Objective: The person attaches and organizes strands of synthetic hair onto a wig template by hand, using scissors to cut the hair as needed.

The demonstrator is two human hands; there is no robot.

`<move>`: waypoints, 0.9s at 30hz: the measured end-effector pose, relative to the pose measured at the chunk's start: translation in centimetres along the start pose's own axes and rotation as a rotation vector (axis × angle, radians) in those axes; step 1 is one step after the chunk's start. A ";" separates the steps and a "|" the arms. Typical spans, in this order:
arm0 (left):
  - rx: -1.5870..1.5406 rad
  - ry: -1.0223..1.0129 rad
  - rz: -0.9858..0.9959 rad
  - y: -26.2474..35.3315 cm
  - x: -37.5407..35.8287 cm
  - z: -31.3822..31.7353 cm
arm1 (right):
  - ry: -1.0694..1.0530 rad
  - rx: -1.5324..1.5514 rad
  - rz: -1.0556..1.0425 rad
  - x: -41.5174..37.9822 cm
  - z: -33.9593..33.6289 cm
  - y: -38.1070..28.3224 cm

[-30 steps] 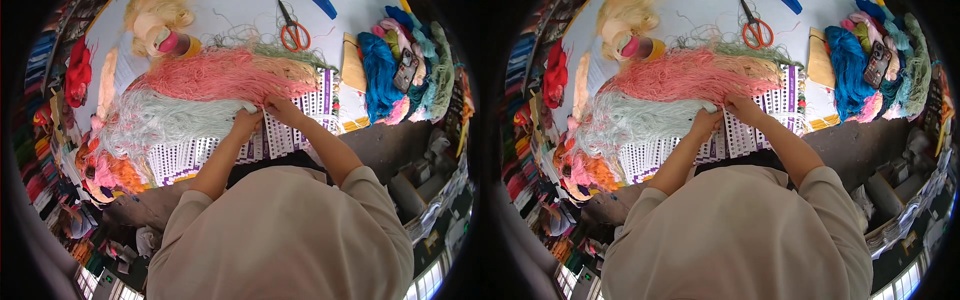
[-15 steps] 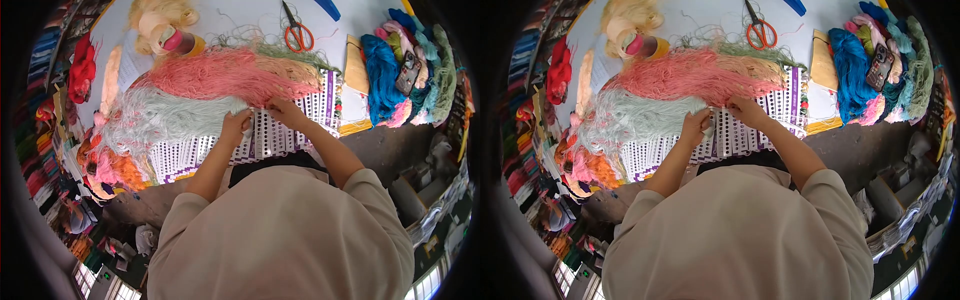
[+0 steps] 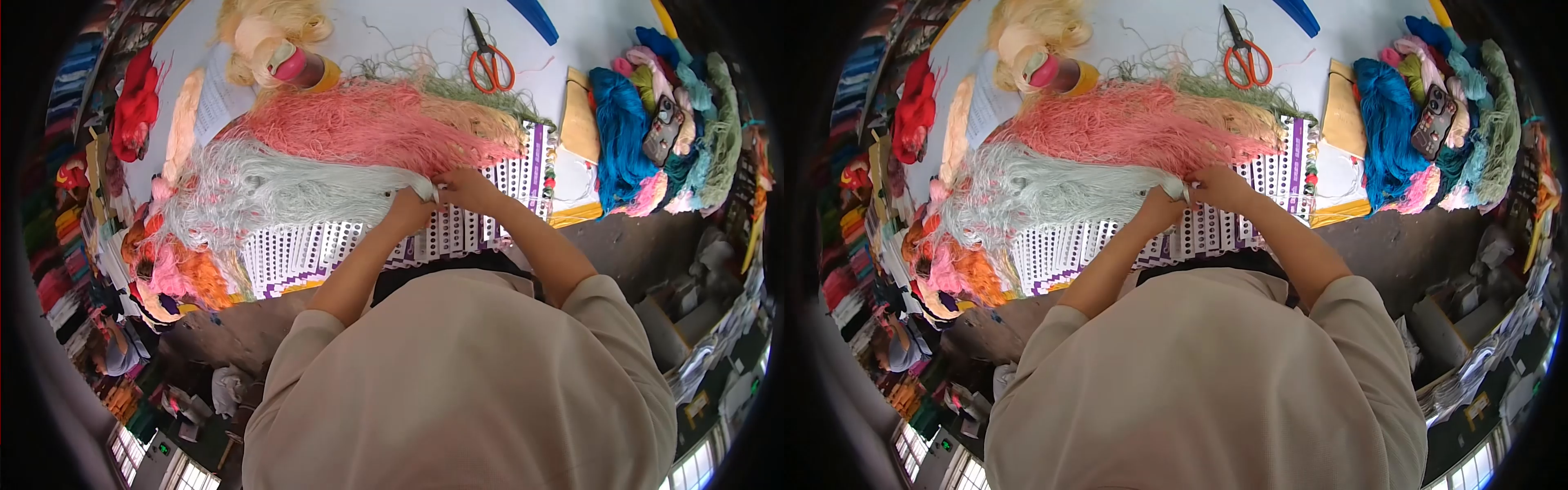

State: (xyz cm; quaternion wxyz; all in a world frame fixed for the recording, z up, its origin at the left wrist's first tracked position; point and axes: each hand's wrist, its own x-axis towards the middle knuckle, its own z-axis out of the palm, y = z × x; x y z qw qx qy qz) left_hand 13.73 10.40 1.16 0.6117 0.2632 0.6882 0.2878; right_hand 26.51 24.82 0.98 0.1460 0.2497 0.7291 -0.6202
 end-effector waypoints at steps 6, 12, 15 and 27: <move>-0.616 0.179 -0.243 1.8 -5.9 -8.8 | 0.084 -0.502 0.082 -0.6 0.3 -1.3; -1.109 0.462 0.171 -0.3 -15.3 -23.4 | 0.054 -0.444 0.091 0.0 0.5 -0.3; -0.851 0.938 0.146 2.0 -17.4 -24.8 | 0.040 -0.451 -0.072 1.4 0.3 2.5; -0.707 0.677 0.382 5.4 -16.6 -14.5 | 0.673 -0.010 -0.105 4.7 -7.2 0.0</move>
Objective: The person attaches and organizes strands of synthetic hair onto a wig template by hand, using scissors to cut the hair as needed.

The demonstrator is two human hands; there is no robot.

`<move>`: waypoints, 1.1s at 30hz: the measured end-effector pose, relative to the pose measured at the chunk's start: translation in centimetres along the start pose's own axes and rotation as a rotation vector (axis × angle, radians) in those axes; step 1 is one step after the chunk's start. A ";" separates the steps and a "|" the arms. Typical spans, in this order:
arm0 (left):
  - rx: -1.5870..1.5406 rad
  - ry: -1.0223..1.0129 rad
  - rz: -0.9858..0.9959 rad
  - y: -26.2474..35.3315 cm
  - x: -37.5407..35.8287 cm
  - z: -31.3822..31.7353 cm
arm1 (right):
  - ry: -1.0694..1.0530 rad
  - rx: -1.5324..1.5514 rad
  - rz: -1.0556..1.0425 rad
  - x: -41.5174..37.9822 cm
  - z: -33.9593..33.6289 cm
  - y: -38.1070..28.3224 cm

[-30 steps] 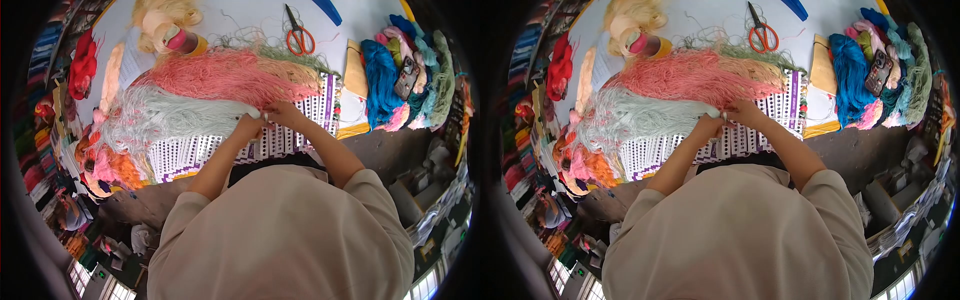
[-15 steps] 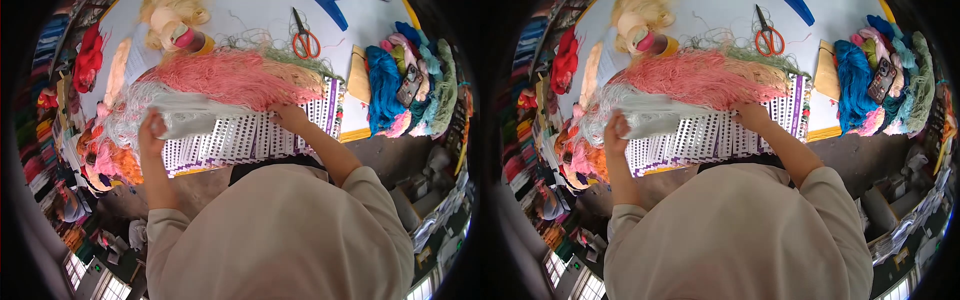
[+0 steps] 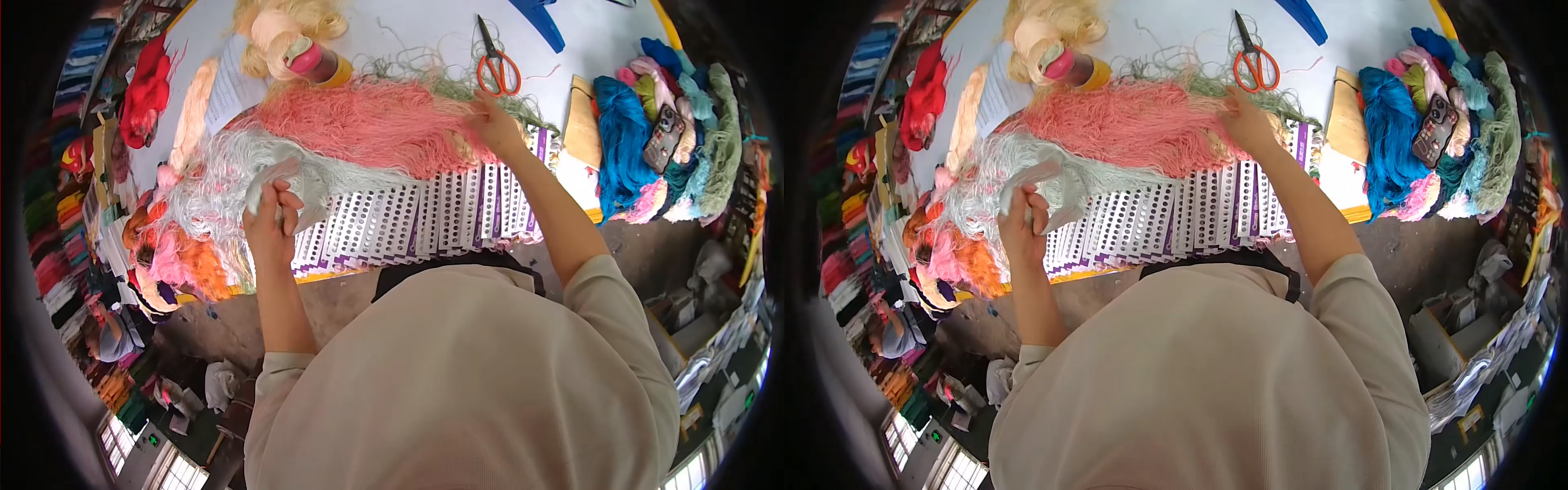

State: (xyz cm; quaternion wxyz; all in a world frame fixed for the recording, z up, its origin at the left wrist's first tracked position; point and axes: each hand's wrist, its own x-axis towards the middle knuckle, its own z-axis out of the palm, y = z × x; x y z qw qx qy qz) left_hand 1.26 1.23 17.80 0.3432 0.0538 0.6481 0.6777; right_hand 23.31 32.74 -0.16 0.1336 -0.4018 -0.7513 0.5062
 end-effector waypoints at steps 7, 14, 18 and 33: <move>-0.294 -0.458 -0.082 -1.0 -0.3 3.8 | -0.368 0.040 0.161 -5.2 -0.1 -3.6; -0.267 -0.445 -0.068 0.3 -3.1 8.3 | -0.223 0.725 0.175 -12.1 1.6 -18.0; -0.379 -0.698 -0.094 0.9 -4.5 8.0 | -0.265 0.711 0.123 -14.7 1.4 -24.0; -0.309 -0.672 -0.095 3.2 -7.1 2.8 | -0.190 0.953 0.210 -20.0 4.7 -27.5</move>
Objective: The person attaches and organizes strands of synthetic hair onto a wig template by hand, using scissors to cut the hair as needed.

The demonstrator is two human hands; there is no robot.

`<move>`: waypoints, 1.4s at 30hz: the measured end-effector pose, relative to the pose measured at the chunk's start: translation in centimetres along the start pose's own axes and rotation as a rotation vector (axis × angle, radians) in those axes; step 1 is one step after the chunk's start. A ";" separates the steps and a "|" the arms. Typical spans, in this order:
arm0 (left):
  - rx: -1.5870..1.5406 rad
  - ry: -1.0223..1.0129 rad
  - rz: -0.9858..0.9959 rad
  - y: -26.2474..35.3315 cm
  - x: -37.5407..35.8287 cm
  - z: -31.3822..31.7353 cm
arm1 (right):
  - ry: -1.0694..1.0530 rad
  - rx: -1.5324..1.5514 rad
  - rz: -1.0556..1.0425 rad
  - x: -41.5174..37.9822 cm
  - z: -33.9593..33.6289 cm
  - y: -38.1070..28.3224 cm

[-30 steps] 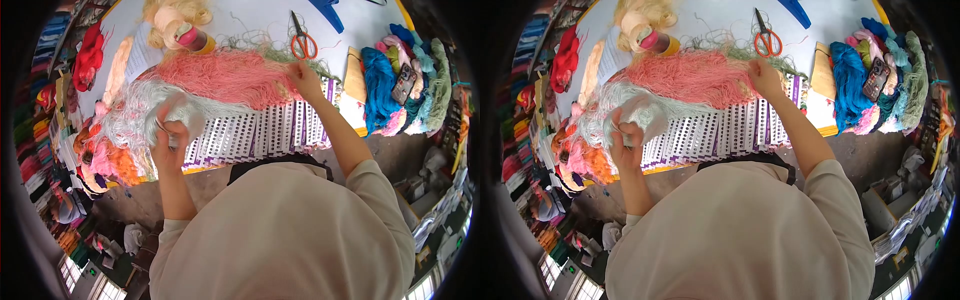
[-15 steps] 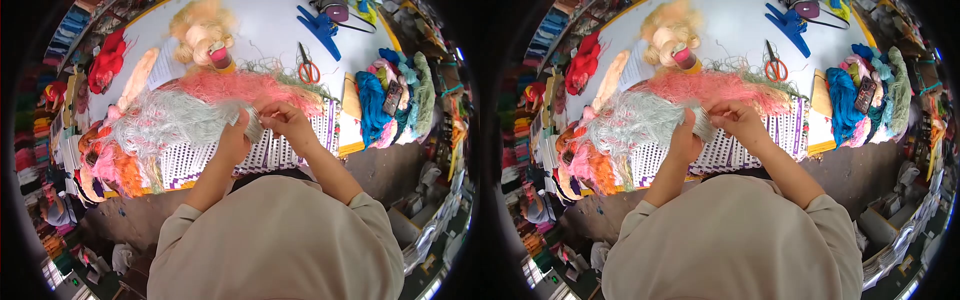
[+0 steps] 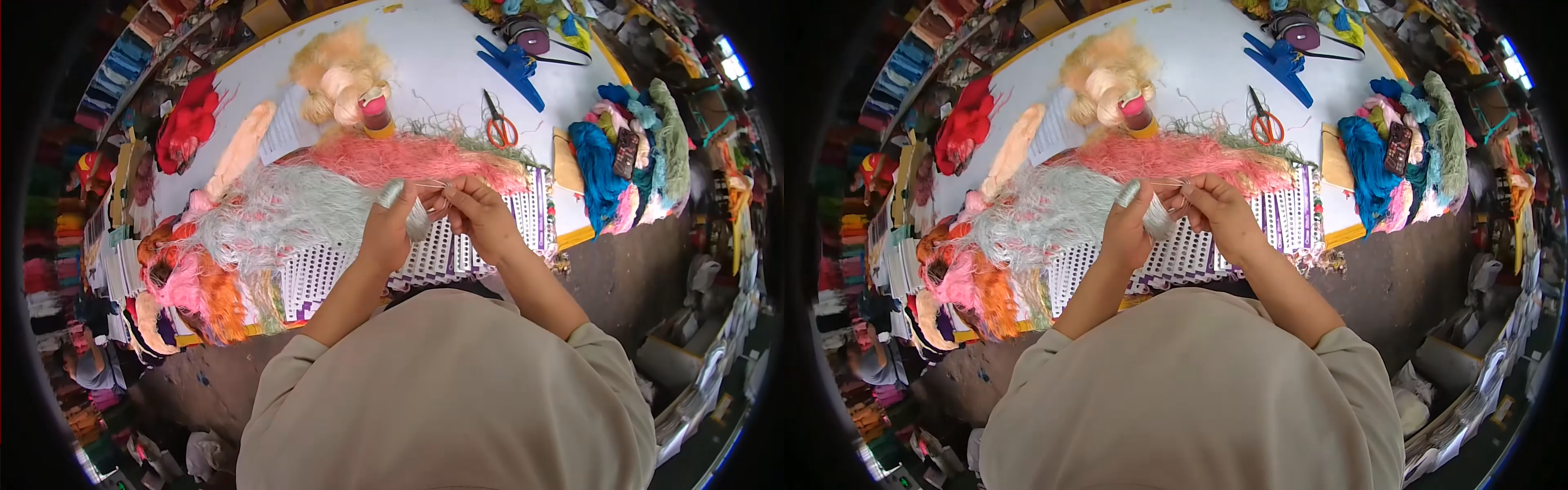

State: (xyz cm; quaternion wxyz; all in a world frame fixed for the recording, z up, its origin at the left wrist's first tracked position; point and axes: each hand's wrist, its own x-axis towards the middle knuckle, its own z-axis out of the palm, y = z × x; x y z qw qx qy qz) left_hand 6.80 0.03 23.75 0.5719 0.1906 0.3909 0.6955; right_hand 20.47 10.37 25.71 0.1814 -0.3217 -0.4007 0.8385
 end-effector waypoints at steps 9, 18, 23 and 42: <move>0.066 -0.088 -0.015 0.7 -2.1 0.6 | -0.046 -0.222 -0.171 -1.7 2.1 1.9; -0.048 -0.012 -0.006 -0.2 -3.2 -0.4 | 0.036 -0.010 -0.030 -3.4 2.7 2.1; -0.121 -0.097 -0.028 0.3 -4.1 0.1 | 0.010 0.041 -0.036 -3.4 1.5 2.8; -0.106 -0.154 -0.055 0.8 -4.9 0.1 | 0.040 -0.075 -0.117 -4.9 3.3 3.2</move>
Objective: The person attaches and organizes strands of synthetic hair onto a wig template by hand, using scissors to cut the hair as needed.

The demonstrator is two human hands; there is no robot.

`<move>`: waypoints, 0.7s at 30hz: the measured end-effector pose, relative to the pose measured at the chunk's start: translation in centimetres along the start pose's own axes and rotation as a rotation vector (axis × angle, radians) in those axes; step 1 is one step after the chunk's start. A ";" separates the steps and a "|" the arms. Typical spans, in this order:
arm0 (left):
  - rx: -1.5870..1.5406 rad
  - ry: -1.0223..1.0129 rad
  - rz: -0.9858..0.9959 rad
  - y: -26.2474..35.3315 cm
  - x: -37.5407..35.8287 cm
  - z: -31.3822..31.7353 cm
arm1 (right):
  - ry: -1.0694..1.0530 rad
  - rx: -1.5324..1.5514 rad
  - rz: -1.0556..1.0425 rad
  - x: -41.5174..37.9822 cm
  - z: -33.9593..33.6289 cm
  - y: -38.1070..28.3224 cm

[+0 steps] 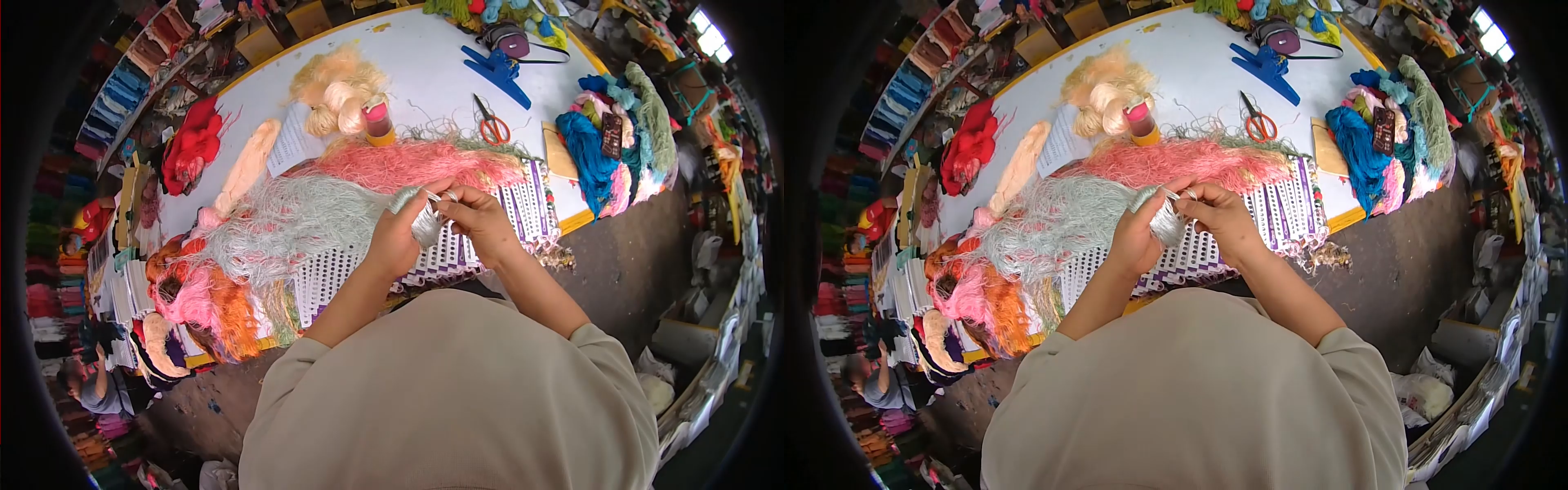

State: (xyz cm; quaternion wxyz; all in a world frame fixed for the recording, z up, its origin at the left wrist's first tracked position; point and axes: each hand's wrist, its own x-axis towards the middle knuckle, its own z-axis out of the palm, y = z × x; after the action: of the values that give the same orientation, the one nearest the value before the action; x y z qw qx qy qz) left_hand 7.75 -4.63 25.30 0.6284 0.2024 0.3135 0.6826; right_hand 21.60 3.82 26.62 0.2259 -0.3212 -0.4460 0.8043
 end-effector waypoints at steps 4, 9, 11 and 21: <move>0.056 0.059 0.021 0.4 -0.4 0.2 | -0.016 0.053 0.010 -0.1 0.2 0.1; 0.047 0.084 0.083 0.1 -0.7 -0.3 | -0.053 0.107 0.018 0.0 0.2 0.2; 0.161 0.052 0.104 -0.3 -0.5 -1.1 | -0.093 0.050 0.032 0.0 0.2 0.2; -0.215 0.454 -0.030 4.6 0.6 -13.3 | 0.467 -0.175 -0.507 4.2 -16.8 -1.9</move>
State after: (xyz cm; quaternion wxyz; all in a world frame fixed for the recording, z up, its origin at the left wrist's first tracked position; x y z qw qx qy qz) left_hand -4.57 -6.45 18.80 0.5696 -0.0288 0.3754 0.7306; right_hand 30.91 17.14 20.28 0.4861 -0.3937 -0.5150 0.5861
